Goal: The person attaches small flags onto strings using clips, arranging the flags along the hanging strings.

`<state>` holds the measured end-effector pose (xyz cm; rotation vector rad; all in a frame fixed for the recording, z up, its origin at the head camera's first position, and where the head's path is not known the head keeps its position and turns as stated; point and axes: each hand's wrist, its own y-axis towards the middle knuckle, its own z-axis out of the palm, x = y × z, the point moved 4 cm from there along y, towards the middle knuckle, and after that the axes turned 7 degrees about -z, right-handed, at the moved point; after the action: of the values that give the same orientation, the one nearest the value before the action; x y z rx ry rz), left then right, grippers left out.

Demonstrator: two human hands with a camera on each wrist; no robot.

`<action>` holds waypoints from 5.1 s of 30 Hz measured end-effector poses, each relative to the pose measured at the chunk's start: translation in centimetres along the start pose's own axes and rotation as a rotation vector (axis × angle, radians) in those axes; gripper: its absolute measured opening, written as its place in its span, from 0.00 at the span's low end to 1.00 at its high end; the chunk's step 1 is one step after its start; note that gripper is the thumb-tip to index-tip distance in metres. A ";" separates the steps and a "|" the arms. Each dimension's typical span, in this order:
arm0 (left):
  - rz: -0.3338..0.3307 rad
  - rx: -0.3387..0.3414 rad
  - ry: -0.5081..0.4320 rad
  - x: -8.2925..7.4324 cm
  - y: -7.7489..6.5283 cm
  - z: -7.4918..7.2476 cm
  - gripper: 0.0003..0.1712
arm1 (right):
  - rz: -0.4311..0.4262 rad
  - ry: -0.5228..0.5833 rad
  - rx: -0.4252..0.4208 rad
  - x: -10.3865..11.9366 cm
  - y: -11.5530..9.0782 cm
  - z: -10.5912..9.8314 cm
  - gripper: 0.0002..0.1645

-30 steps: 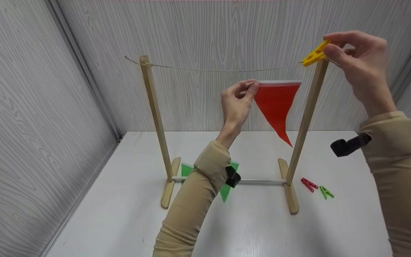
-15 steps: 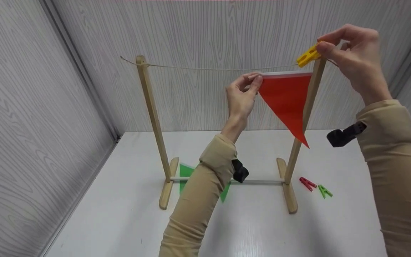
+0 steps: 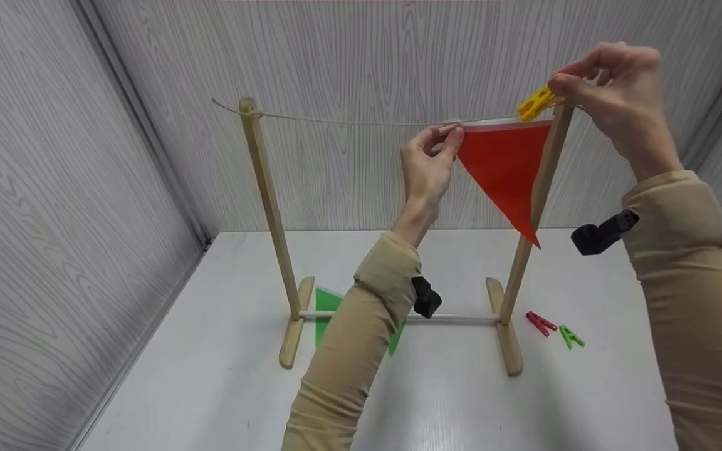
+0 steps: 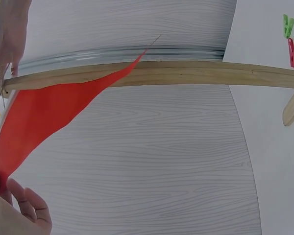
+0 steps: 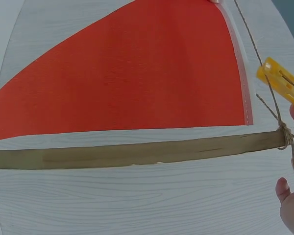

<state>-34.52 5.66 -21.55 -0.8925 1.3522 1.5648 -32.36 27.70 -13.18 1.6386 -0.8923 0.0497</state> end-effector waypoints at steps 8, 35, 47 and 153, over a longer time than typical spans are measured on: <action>0.012 -0.007 0.009 -0.4 -0.2 0.2 0.13 | 0.007 -0.049 0.036 0.0 0.1 0.4 0.02; 0.086 0.004 0.046 -1.1 -0.2 0.6 0.13 | 0.021 -0.103 0.116 0.6 0.1 1.4 0.03; 0.081 -0.007 0.044 -1.3 -0.1 0.9 0.12 | 0.024 -0.111 0.143 0.6 0.0 1.5 0.06; 0.040 0.035 0.137 4.6 -1.8 -4.1 0.22 | -0.118 0.153 -0.091 -2.0 -4.9 0.9 0.34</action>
<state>-34.67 2.35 -27.02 -0.9711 1.4976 1.5286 -31.38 27.97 -18.45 1.5770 -0.6714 0.0518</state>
